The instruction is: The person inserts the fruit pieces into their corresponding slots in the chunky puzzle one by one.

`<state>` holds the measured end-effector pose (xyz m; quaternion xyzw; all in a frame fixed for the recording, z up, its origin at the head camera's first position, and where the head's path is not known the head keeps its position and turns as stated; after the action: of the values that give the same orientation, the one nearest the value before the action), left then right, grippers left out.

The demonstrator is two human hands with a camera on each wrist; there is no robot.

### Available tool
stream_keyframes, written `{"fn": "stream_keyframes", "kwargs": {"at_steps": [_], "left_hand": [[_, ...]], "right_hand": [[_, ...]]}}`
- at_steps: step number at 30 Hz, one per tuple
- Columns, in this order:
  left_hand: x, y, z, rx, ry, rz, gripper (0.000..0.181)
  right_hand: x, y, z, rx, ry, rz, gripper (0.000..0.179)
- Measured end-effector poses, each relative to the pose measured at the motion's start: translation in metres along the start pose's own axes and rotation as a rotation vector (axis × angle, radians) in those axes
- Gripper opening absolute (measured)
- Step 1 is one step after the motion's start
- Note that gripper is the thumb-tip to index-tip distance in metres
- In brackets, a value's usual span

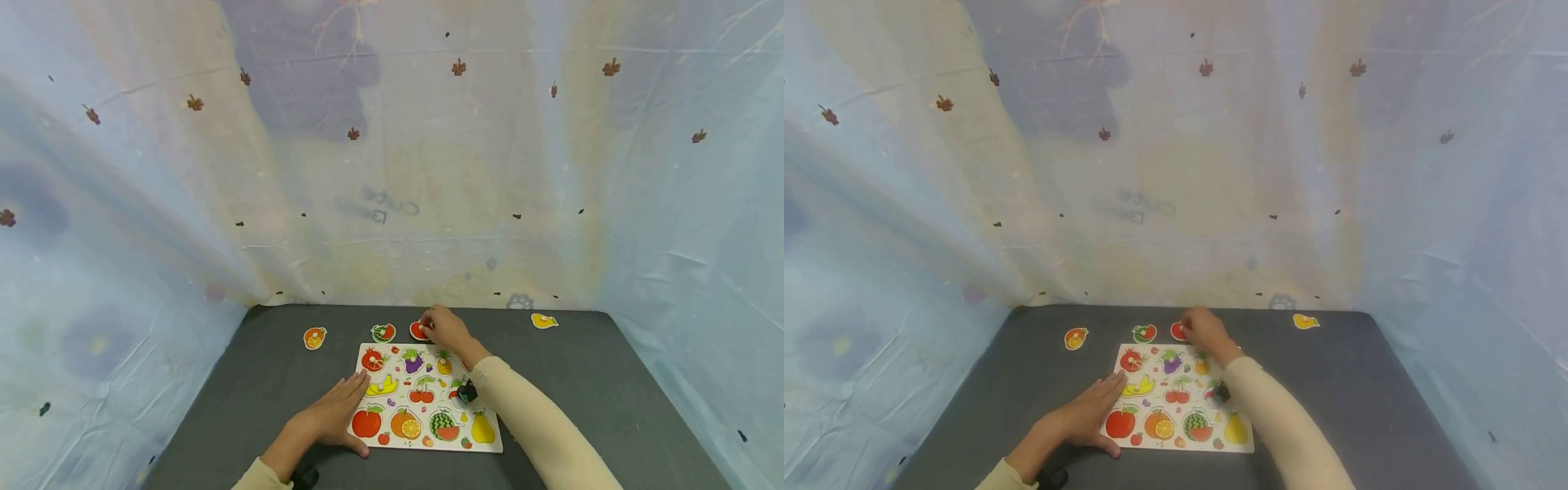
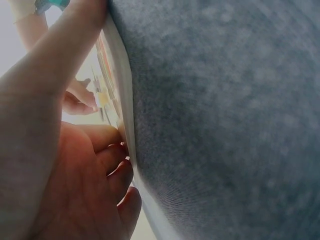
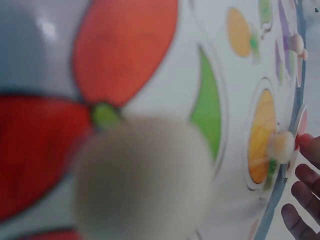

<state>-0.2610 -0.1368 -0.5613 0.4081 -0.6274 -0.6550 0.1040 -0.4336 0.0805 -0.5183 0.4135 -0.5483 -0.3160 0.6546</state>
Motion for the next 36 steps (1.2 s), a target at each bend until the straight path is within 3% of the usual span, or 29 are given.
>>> {"fn": "stream_keyframes", "kwargs": {"at_steps": [10, 25, 36], "left_hand": [[0.001, 0.001, -0.001, -0.003, 0.012, -0.01, 0.139], [0.002, -0.001, -0.001, 0.001, 0.018, -0.018, 0.138], [0.003, 0.0, 0.0, -0.004, 0.015, -0.023, 0.139]], "right_hand": [[0.011, 0.011, -0.01, -0.03, 0.069, 0.013, 0.012], [0.033, 0.009, -0.037, -0.059, 0.203, -0.044, 0.011], [0.048, 0.007, -0.061, -0.041, 0.251, 0.012, 0.011]]}}
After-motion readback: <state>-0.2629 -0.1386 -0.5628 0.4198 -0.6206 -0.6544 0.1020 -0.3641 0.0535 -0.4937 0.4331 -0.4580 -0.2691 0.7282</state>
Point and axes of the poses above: each hand's wrist, its own z-axis towards the middle knuckle, its own y-axis out of the back of the hand, x = y × z, the point moved 9 cm from there along z, towards the middle knuckle, and after that the axes turned 14 degrees about -y, right-handed, at the moved point
